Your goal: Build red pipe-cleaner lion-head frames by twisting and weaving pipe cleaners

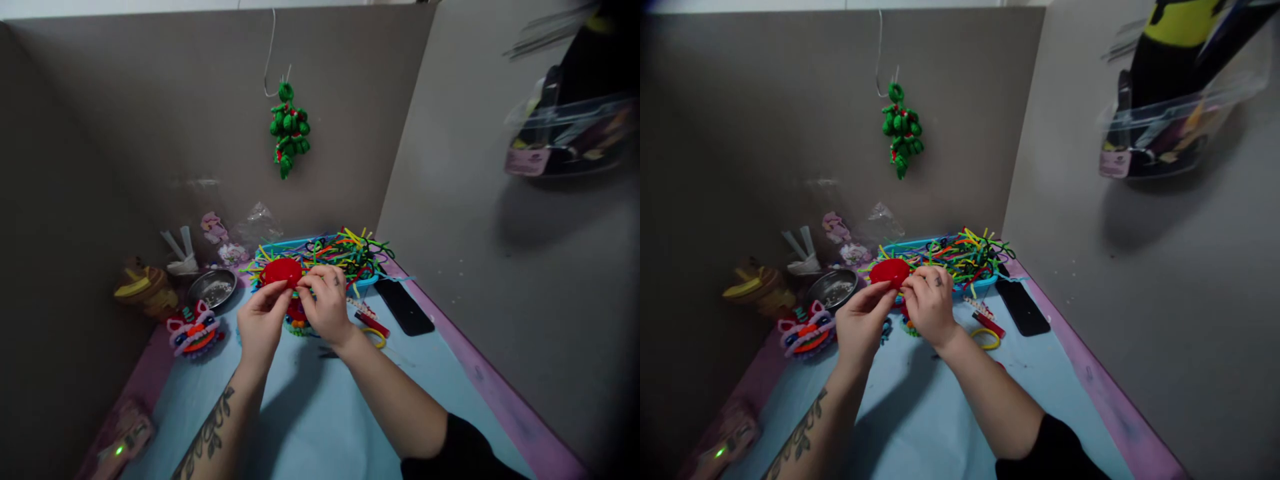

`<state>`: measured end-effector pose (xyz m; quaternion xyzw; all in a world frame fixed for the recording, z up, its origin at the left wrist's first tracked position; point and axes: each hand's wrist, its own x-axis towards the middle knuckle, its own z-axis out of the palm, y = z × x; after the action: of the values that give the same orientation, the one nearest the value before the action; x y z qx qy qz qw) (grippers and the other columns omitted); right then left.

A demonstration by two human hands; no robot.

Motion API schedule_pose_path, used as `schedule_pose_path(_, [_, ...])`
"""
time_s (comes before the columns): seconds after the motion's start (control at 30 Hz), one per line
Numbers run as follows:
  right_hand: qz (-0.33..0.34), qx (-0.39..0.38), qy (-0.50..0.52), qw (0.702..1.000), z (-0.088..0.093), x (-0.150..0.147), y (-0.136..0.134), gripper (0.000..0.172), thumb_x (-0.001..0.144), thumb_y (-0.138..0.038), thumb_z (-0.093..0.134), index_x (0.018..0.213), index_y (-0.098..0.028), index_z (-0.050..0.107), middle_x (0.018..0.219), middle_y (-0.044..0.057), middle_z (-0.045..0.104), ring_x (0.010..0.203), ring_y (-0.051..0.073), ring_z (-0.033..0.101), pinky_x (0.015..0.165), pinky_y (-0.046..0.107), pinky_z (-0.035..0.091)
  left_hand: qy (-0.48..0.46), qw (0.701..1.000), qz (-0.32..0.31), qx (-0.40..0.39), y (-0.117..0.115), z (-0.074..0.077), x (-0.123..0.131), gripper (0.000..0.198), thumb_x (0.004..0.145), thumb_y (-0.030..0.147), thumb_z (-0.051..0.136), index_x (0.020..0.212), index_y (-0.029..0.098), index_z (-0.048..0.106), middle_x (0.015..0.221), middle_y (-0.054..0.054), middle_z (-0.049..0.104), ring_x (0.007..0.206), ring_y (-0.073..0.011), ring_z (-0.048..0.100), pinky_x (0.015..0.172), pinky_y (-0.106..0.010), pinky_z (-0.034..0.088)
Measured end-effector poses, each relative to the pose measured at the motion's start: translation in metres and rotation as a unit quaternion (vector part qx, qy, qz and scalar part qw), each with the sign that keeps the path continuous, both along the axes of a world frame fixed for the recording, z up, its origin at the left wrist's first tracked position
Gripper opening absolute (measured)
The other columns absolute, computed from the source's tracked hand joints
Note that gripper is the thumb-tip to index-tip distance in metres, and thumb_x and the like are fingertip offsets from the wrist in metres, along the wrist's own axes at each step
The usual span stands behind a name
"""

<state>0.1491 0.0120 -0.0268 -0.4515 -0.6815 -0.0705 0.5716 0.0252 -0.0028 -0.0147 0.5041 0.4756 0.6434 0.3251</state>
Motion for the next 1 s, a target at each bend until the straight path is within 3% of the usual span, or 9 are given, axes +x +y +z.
schedule_pose_path(0.23, [0.011,-0.026,0.047,0.999,0.0012,0.0003,0.0001,0.007,0.084,-0.02,0.059,0.078,-0.021,0.063,0.087,0.006,0.06,0.09,0.022,0.052,0.085,0.038,0.042,-0.008,1.0,-0.011,-0.011,0.0,0.0006,-0.0011,0.019,0.065,0.025,0.078,0.082,0.018,0.074,0.077,-0.003,0.075,0.068,-0.0138,0.068,0.068,-0.024,0.055])
schedule_pose_path(0.67, [0.178,-0.12,0.211,0.953,0.0027,0.0032,0.0059,0.008,0.08,-0.016,0.061,0.075,-0.021,0.06,0.078,0.0,0.062,0.079,0.015,0.058,0.076,0.028,0.045,-0.119,0.989,-0.058,-0.057,0.0066,0.0056,-0.009,0.027,0.056,0.024,0.083,0.078,0.015,0.071,0.067,0.0,0.071,0.059,-0.0084,0.061,0.058,-0.018,0.048])
schedule_pose_path(1.0, [0.197,-0.13,0.216,0.947,0.0047,0.002,0.0034,0.008,0.076,-0.015,0.064,0.074,-0.022,0.06,0.076,-0.001,0.059,0.077,0.015,0.056,0.075,0.028,0.045,-0.151,0.984,-0.079,-0.044,0.0055,0.0097,-0.0066,0.033,0.06,0.024,0.08,0.078,0.018,0.052,0.053,0.007,0.06,0.045,-0.0066,0.054,0.048,-0.015,0.038])
